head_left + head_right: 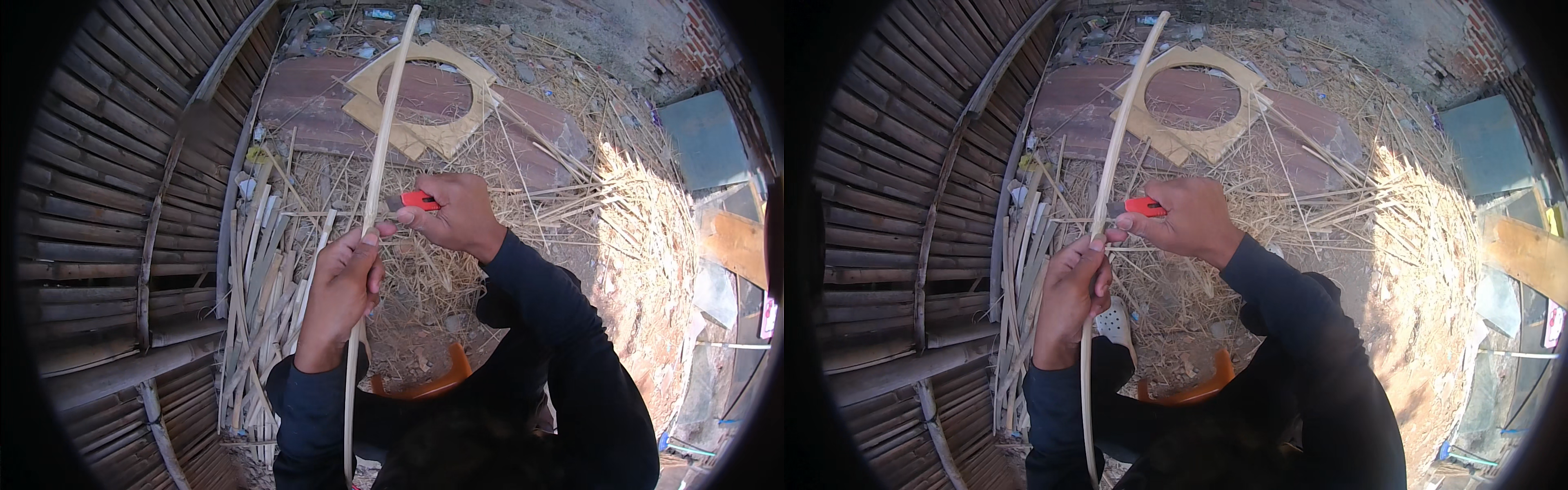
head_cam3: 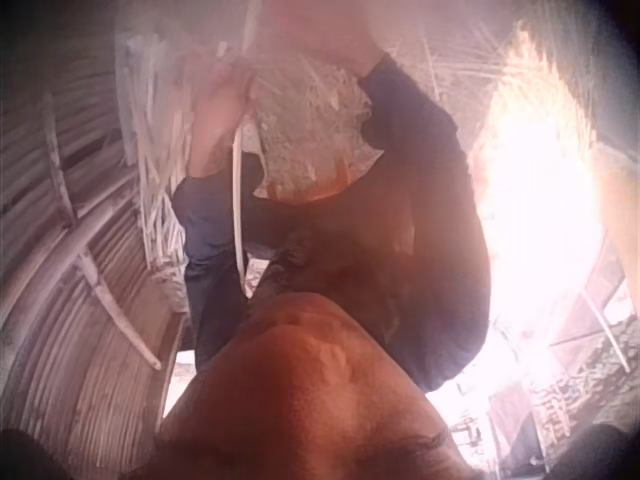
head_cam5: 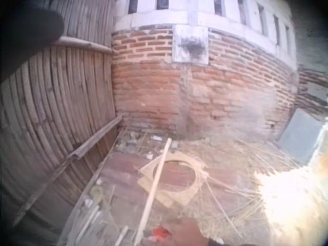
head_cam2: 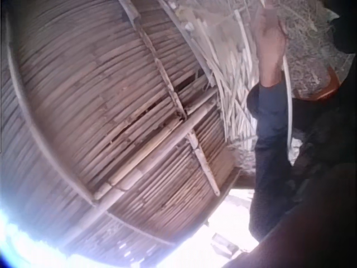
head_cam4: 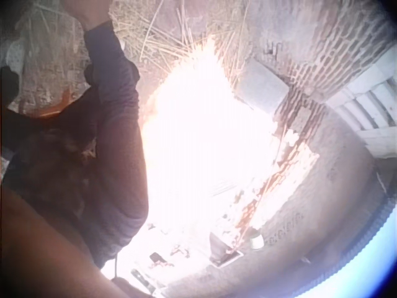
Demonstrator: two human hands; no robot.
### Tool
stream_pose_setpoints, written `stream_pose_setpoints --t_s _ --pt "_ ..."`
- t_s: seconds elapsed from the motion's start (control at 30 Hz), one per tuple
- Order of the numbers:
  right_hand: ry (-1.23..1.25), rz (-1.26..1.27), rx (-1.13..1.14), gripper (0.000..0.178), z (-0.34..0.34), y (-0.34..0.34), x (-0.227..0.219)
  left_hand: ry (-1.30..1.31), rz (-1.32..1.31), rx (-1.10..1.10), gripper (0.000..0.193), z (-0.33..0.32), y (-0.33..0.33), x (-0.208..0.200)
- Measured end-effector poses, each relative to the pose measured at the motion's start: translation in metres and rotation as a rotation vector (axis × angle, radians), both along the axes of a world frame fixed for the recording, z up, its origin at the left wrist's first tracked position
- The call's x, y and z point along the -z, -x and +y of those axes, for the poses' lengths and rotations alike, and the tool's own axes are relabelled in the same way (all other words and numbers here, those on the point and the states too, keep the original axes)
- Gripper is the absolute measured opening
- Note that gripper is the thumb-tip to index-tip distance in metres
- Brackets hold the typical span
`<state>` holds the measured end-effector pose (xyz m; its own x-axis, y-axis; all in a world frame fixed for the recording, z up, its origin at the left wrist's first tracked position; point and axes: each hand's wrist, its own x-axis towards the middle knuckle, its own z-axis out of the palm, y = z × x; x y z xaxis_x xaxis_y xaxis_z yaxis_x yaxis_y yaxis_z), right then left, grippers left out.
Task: The person sits on a small stool and uses a red utility knife to split long bamboo poles into thin strips. They hold the bamboo vertically and slice downwards, occasionally using a larger knife to assist in separating the material. The process is repetitive, focusing on creating uniform strips from the raw bamboo.
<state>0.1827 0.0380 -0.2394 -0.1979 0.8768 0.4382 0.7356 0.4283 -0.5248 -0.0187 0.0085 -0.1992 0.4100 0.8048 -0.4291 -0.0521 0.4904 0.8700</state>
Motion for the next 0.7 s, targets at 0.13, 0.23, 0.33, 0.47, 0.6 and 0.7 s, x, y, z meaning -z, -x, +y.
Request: stream_pose_setpoints --t_s 0.13,0.23,0.33,0.47,0.6,0.7 --pt "0.001 -0.062 -0.012 0.057 0.008 -0.001 0.008 -0.003 0.036 0.09 0.032 -0.004 -0.001 0.005" --pt "0.01 -0.113 -0.008 0.058 0.011 0.001 0.007 0.005 0.031 0.105 0.032 -0.004 0.003 0.003" --pt "-0.019 -0.155 -0.065 0.057 0.003 0.011 -0.001 -0.007 0.02 0.089 0.03 -0.001 0.006 0.004" --pt "0.018 -0.194 0.024 0.054 0.013 0.001 0.006 -0.081 0.071 0.026 0.026 -0.008 0.005 -0.001" --pt "0.08 -0.21 0.069 0.053 0.02 0.001 0.013 -0.274 0.099 0.133 0.028 -0.024 0.002 -0.005" --pt "0.1 -0.228 0.022 0.054 -0.004 0.02 0.012 -0.206 0.045 0.05 0.026 -0.02 0.002 -0.005"
